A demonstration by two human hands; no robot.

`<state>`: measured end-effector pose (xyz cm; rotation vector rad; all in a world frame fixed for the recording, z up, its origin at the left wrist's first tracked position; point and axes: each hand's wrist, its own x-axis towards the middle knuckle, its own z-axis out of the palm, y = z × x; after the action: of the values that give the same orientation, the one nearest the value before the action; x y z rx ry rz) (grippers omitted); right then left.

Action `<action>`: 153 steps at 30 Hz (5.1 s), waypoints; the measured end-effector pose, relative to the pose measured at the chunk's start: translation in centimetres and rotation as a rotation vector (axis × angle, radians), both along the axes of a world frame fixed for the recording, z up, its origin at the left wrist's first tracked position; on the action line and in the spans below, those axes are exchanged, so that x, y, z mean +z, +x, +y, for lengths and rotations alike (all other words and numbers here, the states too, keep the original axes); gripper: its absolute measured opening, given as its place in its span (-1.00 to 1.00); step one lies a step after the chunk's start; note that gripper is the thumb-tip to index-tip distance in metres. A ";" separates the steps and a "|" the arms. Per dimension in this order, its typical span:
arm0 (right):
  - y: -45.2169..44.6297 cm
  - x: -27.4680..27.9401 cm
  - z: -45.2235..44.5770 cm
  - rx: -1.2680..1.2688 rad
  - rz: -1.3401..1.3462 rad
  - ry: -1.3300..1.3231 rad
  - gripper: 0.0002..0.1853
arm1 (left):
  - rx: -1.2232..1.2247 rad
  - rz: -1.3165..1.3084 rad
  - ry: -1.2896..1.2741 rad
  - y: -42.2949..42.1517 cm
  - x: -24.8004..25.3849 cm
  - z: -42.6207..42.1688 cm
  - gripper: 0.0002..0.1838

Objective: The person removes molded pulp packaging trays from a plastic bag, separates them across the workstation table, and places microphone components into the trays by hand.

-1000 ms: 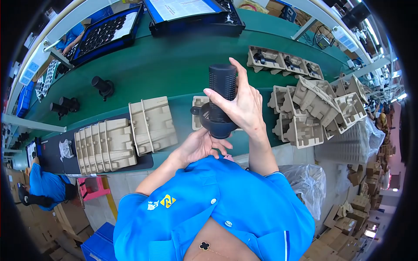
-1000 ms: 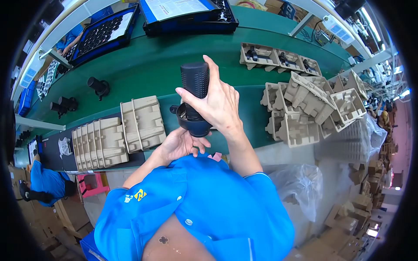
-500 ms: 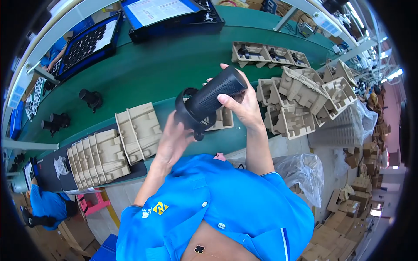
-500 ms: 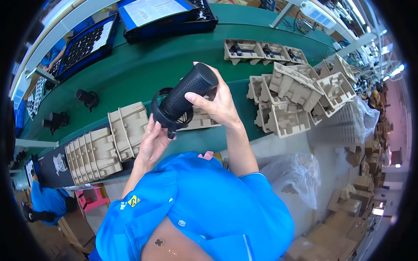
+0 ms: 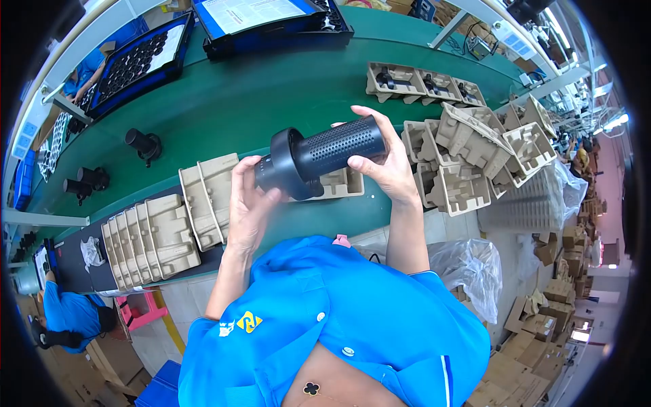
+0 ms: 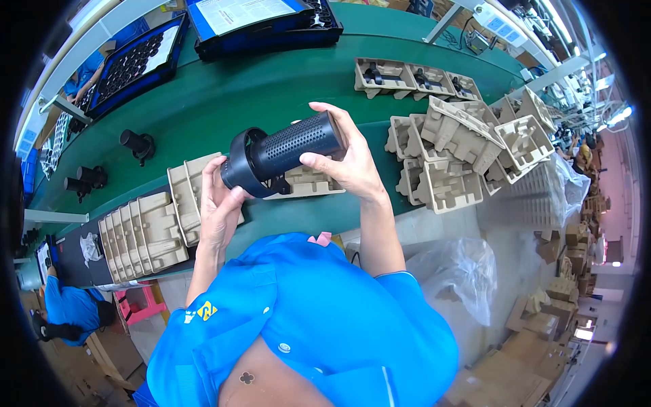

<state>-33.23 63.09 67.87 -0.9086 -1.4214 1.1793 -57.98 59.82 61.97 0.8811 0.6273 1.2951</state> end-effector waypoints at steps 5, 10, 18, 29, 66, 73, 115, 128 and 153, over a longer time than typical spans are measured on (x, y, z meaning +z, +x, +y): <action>0.1 0.1 -0.5 0.023 -0.071 -0.042 -0.19 | 0.046 -0.001 0.047 -0.8 -0.4 0.4 -0.60; 1.4 -1.2 -0.8 0.057 -0.284 -0.052 -0.33 | 0.082 0.215 0.186 -1.7 0.2 0.6 -0.30; 1.3 -2.9 -0.9 0.208 -0.791 -0.015 -0.30 | -0.087 0.210 0.179 -2.0 -2.1 1.9 -0.27; 4.1 -17.7 1.7 0.075 -1.039 0.114 -0.27 | -0.033 1.145 -0.312 0.9 -17.0 6.7 -0.48; 3.9 -24.3 -3.1 -0.504 -0.513 -0.208 -0.70 | -0.532 0.632 -0.286 42.5 -20.6 42.0 -0.56; 5.8 -27.2 -1.4 -0.781 -0.691 -0.239 -0.59 | -0.523 0.644 -0.271 56.5 -23.5 43.3 -0.63; -4.6 -32.2 3.1 0.017 0.019 -0.811 -0.33 | 0.547 1.225 -0.213 -8.3 -17.7 2.0 -0.59; 5.8 -34.4 -3.4 -0.545 0.511 -0.909 -0.56 | 0.082 1.775 0.412 -7.3 -16.8 -1.9 -0.43; 1.8 -28.1 -10.2 -0.371 0.068 -1.011 -0.62 | 0.987 1.142 -0.229 -23.5 -17.6 27.5 0.16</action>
<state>-31.40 52.84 39.79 -1.6997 -0.4822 1.6120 -81.47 87.31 44.34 1.1255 2.2729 1.4052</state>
